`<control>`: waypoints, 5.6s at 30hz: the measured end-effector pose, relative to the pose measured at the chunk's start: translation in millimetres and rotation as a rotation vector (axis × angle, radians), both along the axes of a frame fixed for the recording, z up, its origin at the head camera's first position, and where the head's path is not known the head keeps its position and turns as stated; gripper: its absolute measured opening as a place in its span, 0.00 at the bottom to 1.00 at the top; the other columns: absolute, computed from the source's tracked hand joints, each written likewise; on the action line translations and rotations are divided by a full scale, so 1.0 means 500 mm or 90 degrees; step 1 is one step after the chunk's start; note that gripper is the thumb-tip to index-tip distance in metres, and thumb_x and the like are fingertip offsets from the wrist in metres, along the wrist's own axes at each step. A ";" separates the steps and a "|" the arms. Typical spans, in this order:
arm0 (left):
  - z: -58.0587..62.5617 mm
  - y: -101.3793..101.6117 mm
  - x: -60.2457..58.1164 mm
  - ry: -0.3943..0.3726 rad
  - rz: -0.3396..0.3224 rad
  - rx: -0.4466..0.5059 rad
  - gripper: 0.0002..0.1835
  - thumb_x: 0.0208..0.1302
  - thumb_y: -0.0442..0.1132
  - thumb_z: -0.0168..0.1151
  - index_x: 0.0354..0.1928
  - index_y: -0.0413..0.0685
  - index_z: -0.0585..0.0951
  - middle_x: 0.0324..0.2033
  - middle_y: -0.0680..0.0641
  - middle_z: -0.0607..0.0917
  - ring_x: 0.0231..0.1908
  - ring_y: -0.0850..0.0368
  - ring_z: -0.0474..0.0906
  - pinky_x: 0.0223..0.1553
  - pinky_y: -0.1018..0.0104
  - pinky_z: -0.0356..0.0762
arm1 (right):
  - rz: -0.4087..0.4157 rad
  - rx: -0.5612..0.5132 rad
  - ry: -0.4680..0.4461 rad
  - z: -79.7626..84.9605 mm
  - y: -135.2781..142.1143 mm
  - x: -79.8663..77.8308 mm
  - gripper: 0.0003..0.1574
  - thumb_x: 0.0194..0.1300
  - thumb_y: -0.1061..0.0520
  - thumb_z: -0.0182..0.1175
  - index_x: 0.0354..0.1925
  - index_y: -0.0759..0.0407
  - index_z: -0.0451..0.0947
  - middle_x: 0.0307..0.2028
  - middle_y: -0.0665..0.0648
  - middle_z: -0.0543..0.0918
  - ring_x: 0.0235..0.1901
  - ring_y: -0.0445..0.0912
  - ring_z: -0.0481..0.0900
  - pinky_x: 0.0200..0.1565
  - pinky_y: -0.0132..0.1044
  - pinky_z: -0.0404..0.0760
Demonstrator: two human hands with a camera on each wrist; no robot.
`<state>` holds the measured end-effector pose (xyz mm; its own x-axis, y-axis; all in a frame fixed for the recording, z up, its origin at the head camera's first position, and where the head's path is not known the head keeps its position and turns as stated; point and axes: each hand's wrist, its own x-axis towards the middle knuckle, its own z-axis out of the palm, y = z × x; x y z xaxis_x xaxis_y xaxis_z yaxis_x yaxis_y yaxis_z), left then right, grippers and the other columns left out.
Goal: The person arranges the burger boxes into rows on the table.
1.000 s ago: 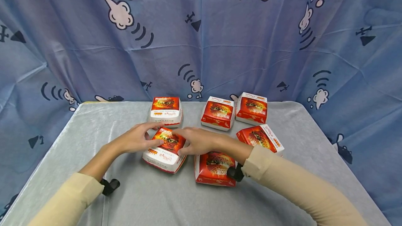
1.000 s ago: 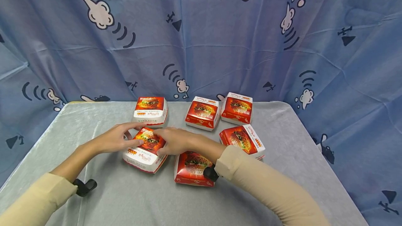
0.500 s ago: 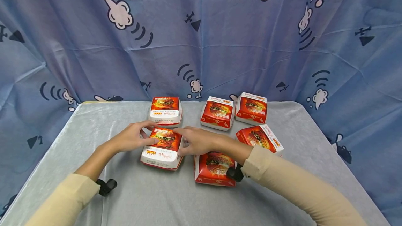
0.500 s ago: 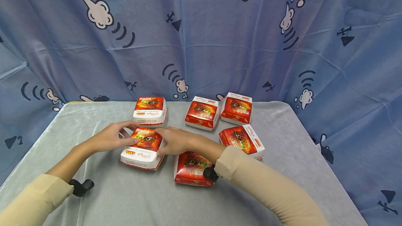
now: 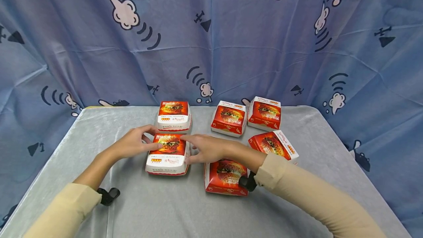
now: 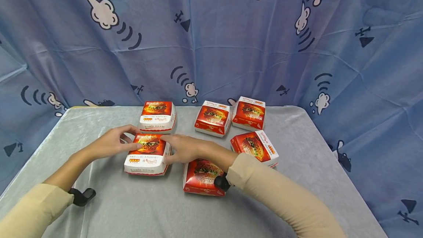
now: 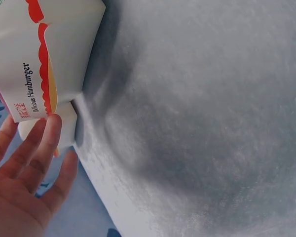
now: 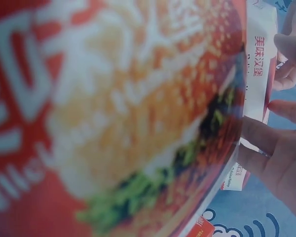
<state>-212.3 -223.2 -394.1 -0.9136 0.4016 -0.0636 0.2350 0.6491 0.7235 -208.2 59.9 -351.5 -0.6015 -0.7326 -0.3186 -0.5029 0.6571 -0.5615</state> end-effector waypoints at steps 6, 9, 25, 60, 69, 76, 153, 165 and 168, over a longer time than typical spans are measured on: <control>0.002 -0.003 -0.001 -0.002 0.004 0.001 0.27 0.59 0.52 0.71 0.55 0.45 0.78 0.51 0.40 0.82 0.41 0.53 0.82 0.41 0.59 0.78 | 0.013 -0.007 -0.016 0.000 0.000 -0.002 0.49 0.69 0.48 0.63 0.78 0.54 0.50 0.72 0.58 0.65 0.59 0.52 0.77 0.61 0.43 0.73; 0.002 -0.003 -0.002 -0.004 0.006 -0.002 0.27 0.60 0.52 0.71 0.55 0.44 0.78 0.52 0.39 0.81 0.41 0.53 0.82 0.41 0.59 0.78 | 0.010 0.003 -0.023 0.000 0.000 -0.003 0.49 0.69 0.46 0.63 0.78 0.53 0.50 0.72 0.58 0.64 0.60 0.52 0.77 0.60 0.43 0.74; -0.001 -0.005 -0.001 -0.005 0.011 0.000 0.26 0.60 0.51 0.71 0.55 0.44 0.78 0.51 0.40 0.81 0.41 0.52 0.81 0.41 0.59 0.78 | 0.022 0.005 -0.010 -0.003 -0.002 -0.007 0.48 0.70 0.48 0.61 0.78 0.55 0.49 0.72 0.59 0.63 0.60 0.54 0.77 0.63 0.44 0.72; 0.059 0.211 0.090 0.219 -0.085 0.028 0.33 0.57 0.52 0.74 0.63 0.51 0.77 0.58 0.53 0.80 0.51 0.56 0.80 0.52 0.55 0.78 | -0.067 -0.085 -0.037 0.047 0.216 0.002 0.45 0.70 0.47 0.61 0.76 0.59 0.56 0.72 0.62 0.63 0.63 0.59 0.72 0.61 0.59 0.71; 0.051 0.278 0.133 0.184 -0.169 -0.021 0.37 0.57 0.56 0.72 0.67 0.52 0.75 0.63 0.51 0.77 0.62 0.56 0.73 0.60 0.53 0.74 | -0.090 -0.069 -0.040 0.035 0.256 0.017 0.46 0.69 0.46 0.62 0.76 0.58 0.57 0.72 0.62 0.64 0.63 0.59 0.72 0.59 0.58 0.73; 0.035 0.300 0.148 0.190 -0.192 -0.097 0.36 0.56 0.60 0.71 0.65 0.57 0.77 0.63 0.49 0.77 0.58 0.54 0.77 0.55 0.52 0.78 | -0.083 -0.074 -0.052 0.020 0.273 0.020 0.44 0.71 0.48 0.60 0.77 0.57 0.55 0.71 0.64 0.64 0.63 0.60 0.72 0.60 0.58 0.73; 0.024 0.325 0.136 0.331 -0.188 -0.244 0.28 0.57 0.49 0.73 0.59 0.50 0.81 0.60 0.43 0.80 0.47 0.49 0.84 0.43 0.55 0.83 | -0.113 -0.025 0.104 0.007 0.242 -0.007 0.39 0.69 0.49 0.62 0.73 0.59 0.63 0.69 0.63 0.69 0.67 0.60 0.67 0.63 0.61 0.68; 0.025 0.320 0.130 0.328 -0.188 -0.208 0.24 0.56 0.34 0.67 0.58 0.50 0.82 0.58 0.44 0.81 0.42 0.51 0.85 0.36 0.57 0.83 | -0.078 -0.011 0.075 -0.004 0.242 -0.018 0.38 0.70 0.51 0.62 0.73 0.58 0.64 0.61 0.61 0.77 0.55 0.52 0.76 0.58 0.54 0.75; 0.024 0.320 0.129 0.336 -0.164 -0.194 0.23 0.56 0.36 0.68 0.56 0.51 0.82 0.54 0.45 0.82 0.34 0.54 0.84 0.31 0.60 0.81 | -0.090 -0.002 0.069 -0.005 0.244 -0.017 0.37 0.69 0.51 0.62 0.72 0.59 0.66 0.57 0.59 0.79 0.53 0.52 0.76 0.57 0.53 0.76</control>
<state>-147.8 -63.0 -382.1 -0.7301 0.6469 0.2203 0.6831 0.6821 0.2609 -216.7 182.0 -354.0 -0.7291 -0.6395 -0.2439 -0.4639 0.7237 -0.5110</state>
